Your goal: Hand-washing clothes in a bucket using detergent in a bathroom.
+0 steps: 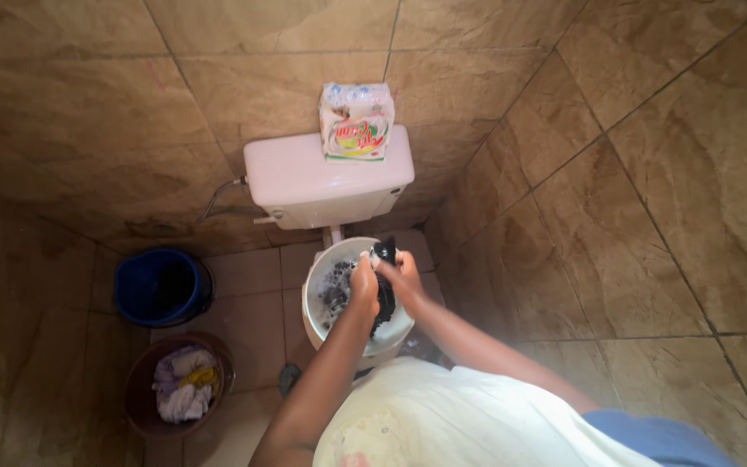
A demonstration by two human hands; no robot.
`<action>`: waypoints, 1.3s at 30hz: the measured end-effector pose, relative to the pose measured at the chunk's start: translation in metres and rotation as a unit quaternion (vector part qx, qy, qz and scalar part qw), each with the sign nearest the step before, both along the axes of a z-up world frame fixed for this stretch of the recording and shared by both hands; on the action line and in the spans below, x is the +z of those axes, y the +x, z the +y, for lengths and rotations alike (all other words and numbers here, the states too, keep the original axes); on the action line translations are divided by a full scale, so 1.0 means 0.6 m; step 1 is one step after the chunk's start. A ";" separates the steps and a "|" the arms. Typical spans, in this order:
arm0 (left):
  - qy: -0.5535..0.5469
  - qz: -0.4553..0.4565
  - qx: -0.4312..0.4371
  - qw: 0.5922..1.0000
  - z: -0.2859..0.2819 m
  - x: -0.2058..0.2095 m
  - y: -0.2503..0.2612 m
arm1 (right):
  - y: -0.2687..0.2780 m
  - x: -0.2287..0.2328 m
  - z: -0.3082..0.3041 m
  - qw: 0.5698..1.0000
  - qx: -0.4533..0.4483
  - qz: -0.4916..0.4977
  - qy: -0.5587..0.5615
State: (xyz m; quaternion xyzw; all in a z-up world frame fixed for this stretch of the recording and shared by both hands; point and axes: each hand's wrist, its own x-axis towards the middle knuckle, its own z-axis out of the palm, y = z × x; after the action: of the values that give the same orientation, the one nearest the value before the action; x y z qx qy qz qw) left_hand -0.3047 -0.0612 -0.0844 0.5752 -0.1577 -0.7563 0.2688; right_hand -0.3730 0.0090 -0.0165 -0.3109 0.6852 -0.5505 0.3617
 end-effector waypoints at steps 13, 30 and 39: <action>0.072 0.108 0.139 0.982 0.083 -0.097 0.072 | 0.069 -0.039 0.039 0.986 0.138 -0.024 0.084; -0.005 0.103 0.068 0.992 0.140 -0.075 0.057 | 0.003 -0.121 0.017 0.955 0.116 -0.206 0.177; -0.011 0.128 0.120 0.984 0.061 -0.116 0.046 | 0.029 -0.095 0.048 0.978 0.164 0.066 0.113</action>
State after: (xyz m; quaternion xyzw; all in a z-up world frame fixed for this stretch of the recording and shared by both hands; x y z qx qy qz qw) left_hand -0.2773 -0.0245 -0.1539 0.4857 -0.0600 -0.7841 0.3817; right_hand -0.3554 0.0380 -0.0738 -0.4118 0.7047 -0.3814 0.4340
